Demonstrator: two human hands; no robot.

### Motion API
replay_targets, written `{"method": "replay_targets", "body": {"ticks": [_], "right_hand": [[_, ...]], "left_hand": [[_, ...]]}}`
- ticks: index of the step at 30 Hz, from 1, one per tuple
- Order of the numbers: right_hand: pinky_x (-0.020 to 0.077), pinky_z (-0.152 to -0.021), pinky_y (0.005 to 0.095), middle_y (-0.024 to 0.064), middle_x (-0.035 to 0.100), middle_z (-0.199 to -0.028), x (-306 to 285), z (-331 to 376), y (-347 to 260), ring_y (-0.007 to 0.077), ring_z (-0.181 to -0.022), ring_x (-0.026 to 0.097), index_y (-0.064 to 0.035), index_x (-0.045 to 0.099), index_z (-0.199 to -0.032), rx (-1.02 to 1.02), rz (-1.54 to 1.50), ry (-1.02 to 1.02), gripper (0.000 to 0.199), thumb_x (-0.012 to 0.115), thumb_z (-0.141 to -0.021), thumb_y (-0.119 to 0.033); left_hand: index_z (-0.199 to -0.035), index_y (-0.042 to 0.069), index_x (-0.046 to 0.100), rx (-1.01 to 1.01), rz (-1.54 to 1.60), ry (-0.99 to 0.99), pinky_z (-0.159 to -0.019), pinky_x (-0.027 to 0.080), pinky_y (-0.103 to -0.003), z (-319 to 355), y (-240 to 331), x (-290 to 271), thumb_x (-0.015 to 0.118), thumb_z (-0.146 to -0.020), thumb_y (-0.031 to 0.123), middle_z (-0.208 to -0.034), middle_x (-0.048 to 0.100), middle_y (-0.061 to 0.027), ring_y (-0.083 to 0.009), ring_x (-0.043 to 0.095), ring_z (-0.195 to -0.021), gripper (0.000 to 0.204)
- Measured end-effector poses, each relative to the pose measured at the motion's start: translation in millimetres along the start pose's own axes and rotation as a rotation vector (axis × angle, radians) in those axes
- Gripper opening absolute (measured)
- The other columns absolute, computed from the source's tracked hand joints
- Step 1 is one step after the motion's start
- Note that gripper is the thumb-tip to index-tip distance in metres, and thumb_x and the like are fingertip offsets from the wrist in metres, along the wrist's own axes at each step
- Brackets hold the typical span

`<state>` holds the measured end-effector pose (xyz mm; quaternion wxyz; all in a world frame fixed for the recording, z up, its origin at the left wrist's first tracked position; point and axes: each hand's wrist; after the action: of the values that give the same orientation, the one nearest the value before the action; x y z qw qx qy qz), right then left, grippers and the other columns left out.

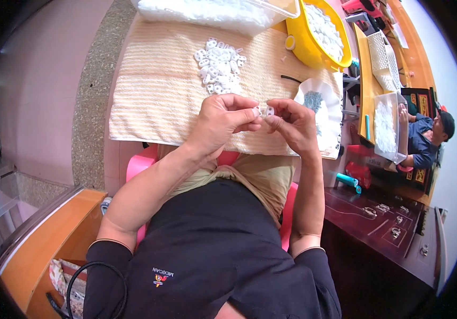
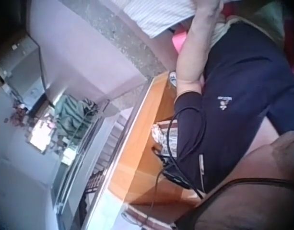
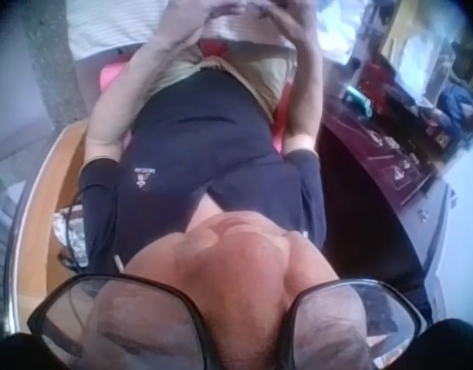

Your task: Inserting small metal beads into white plastic components.

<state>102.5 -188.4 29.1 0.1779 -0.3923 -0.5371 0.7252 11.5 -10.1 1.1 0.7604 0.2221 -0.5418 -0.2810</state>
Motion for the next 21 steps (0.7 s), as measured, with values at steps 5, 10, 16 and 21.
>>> {"method": "replay_targets", "body": {"ticks": [5,10,16,21], "right_hand": [[0.0536,-0.062,0.0234,0.0059,0.063,-0.079,4,4,11,0.0120,-0.068,0.063,0.0065,0.059,-0.112,-0.015,-0.197,-0.006,0.030,0.068,-0.084,0.000],[0.0531,-0.062,0.0231,0.0048,0.064,-0.080,7,5,17,0.0103,-0.069,0.063,0.0053,0.061,-0.111,-0.032,-0.257,0.017,0.028,0.067,-0.085,0.001],[0.0524,-0.063,0.0228,0.0052,0.063,-0.079,12,5,25,0.0117,-0.068,0.063,0.0058,0.060,-0.111,-0.037,-0.390,0.105,0.027,0.066,-0.085,0.002],[0.0523,-0.064,0.0228,0.0058,0.064,-0.079,12,6,29,0.0124,-0.069,0.063,0.0053,0.061,-0.111,-0.035,-0.373,0.092,0.025,0.065,-0.086,0.000]], "left_hand": [[-0.099,-0.005,0.063,0.007,-0.028,-0.011,-0.072,0.058,-0.028,0,-1,0,0.064,-0.086,0.002,-0.088,0.066,-0.0114,-0.0166,0.067,-0.077,0.015],[-0.099,-0.005,0.063,0.010,-0.048,-0.009,-0.072,0.058,-0.028,0,-2,0,0.064,-0.086,0.001,-0.088,0.066,-0.0114,-0.0165,0.067,-0.077,0.014],[-0.099,-0.004,0.063,-0.002,-0.035,-0.006,-0.072,0.059,-0.029,-1,-2,0,0.064,-0.086,0.001,-0.088,0.066,-0.0111,-0.0164,0.067,-0.077,0.014],[-0.098,-0.004,0.063,-0.007,-0.034,-0.007,-0.072,0.059,-0.029,0,-2,0,0.064,-0.085,0.000,-0.088,0.066,-0.0110,-0.0164,0.067,-0.077,0.013]]}}
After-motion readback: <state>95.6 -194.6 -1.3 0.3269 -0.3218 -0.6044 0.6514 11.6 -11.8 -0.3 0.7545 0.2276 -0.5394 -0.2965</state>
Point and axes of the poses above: each hand's wrist, its own z-axis away from the middle knuckle, its own x-axis out of the palm, y = z × x
